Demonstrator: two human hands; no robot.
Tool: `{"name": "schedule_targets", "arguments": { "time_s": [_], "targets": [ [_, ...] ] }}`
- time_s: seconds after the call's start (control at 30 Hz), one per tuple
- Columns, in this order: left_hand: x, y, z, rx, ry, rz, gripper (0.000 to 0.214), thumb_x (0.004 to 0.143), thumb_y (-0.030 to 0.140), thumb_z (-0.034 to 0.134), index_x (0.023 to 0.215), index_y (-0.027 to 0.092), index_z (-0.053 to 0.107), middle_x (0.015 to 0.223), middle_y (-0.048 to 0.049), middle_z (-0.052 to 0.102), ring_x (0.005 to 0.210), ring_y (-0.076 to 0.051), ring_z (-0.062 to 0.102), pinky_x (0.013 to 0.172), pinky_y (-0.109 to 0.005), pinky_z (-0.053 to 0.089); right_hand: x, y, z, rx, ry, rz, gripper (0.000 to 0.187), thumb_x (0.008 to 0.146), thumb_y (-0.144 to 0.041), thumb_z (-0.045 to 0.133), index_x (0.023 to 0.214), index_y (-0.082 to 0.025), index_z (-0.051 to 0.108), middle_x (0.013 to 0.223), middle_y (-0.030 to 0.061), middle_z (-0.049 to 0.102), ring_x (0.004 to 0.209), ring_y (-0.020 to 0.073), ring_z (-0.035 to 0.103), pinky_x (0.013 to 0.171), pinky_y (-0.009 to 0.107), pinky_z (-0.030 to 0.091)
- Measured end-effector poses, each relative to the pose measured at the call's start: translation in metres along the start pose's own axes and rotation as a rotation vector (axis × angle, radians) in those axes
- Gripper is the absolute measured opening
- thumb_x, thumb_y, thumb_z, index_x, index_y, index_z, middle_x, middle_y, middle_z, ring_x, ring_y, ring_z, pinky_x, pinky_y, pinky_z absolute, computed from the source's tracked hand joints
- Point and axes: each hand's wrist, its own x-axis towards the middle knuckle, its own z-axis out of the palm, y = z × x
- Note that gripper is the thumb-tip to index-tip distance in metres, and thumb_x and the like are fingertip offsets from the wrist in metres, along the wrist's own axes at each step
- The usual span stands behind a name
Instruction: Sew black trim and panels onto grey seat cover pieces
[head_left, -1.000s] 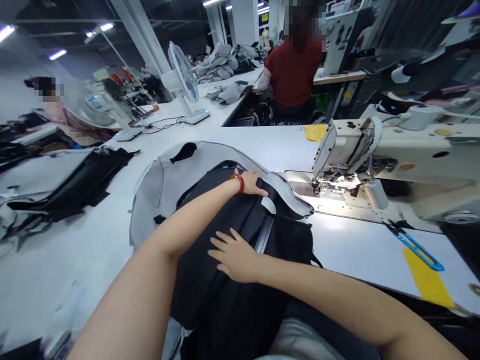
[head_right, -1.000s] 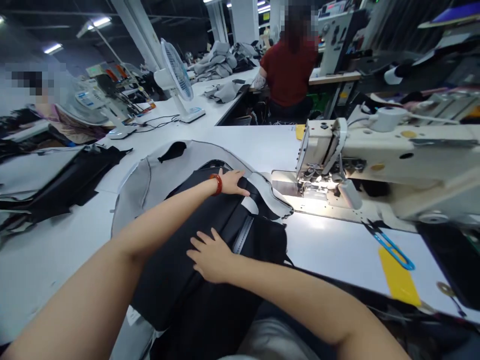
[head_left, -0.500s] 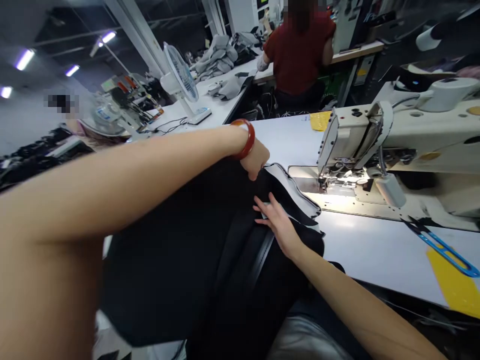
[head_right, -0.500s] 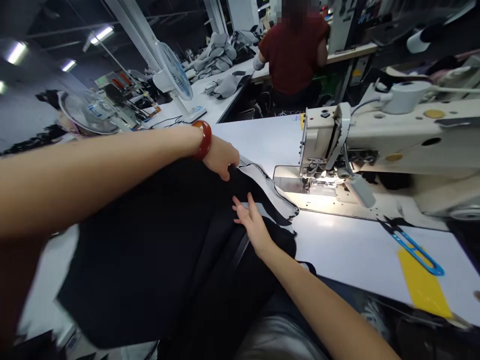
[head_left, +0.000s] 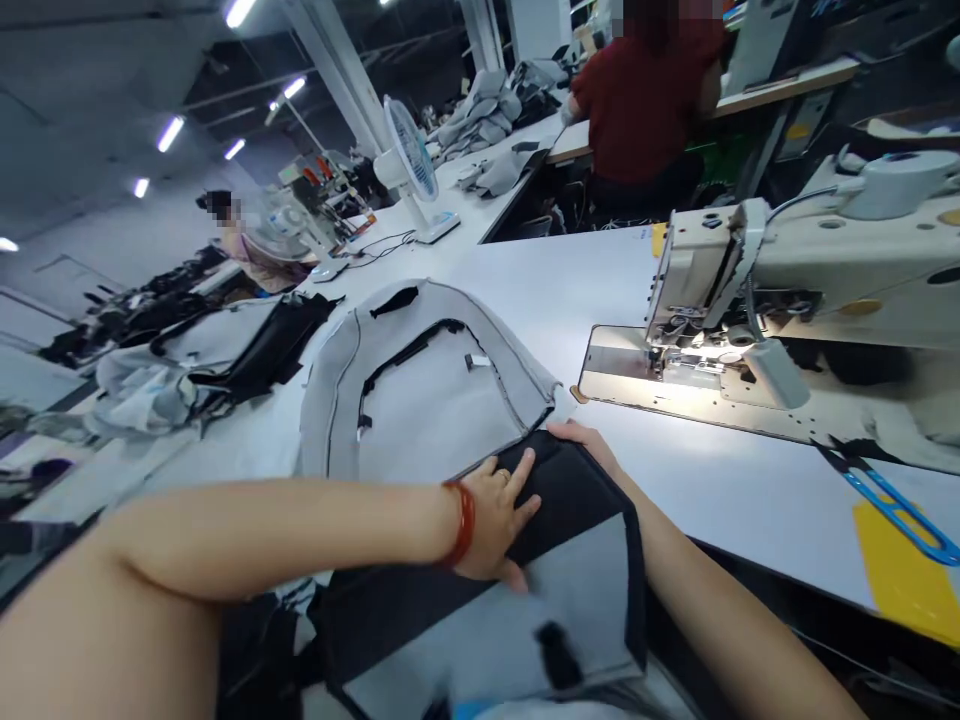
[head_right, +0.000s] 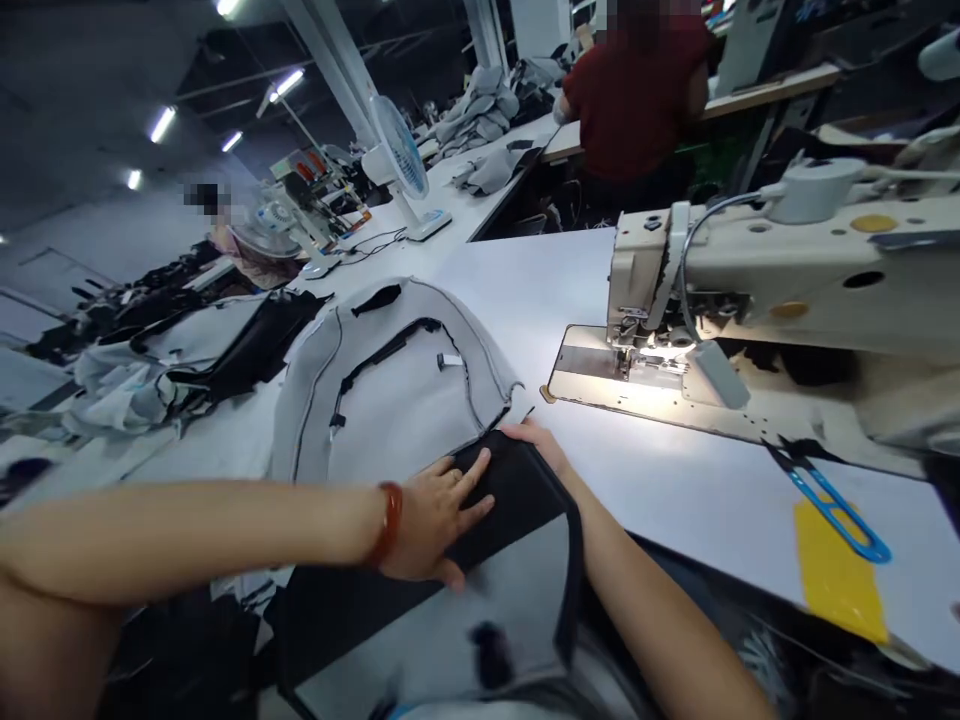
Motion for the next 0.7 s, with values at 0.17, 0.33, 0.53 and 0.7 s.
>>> {"name": "schedule_targets", "arguments": {
  "time_s": [0.17,0.33,0.53,0.7],
  "targets": [
    [-0.009,0.031,0.076,-0.019,0.427,0.04,0.034,0.083,0.027,0.059,0.115,0.015,0.059,0.126,-0.0193,0.055,0.076,-0.015,0.062,0.079,-0.032,0.046,-0.014,0.016,-0.029,0.015,0.007,0.084,0.054,0.055,-0.015,0.073,0.108,-0.019,0.059,0.092,0.0043,0.071,0.084,0.0246,0.067,0.079,0.039,0.053],
    [-0.006,0.001,0.062,-0.226,0.974,-0.074,0.026,0.09,0.01,0.039,0.107,0.016,0.057,0.096,-0.0077,0.068,0.084,-0.015,0.06,0.074,-0.028,0.044,-0.019,0.014,-0.027,-0.036,0.029,0.125,0.052,0.059,-0.025,0.077,0.108,-0.018,0.061,0.097,0.0073,0.07,0.093,0.0262,0.066,0.087,0.039,0.05],
    [0.008,-0.046,0.042,-0.518,0.745,0.067,0.039,0.094,0.028,0.038,0.129,0.013,0.041,0.123,-0.0134,0.056,0.115,-0.021,0.05,0.095,-0.037,0.042,-0.026,0.013,-0.018,-0.126,0.111,0.103,0.047,0.062,-0.03,0.077,0.106,-0.018,0.065,0.097,0.0078,0.071,0.095,0.026,0.065,0.089,0.039,0.049],
    [0.013,-0.066,0.053,-0.528,0.756,0.182,0.027,0.094,0.028,0.04,0.112,0.017,0.057,0.111,-0.0094,0.062,0.103,-0.018,0.054,0.092,-0.035,0.046,-0.029,0.019,-0.021,-0.242,0.125,0.117,0.047,0.063,-0.038,0.077,0.104,-0.017,0.067,0.092,0.0084,0.071,0.092,0.0264,0.065,0.083,0.037,0.051]
  ]
}}
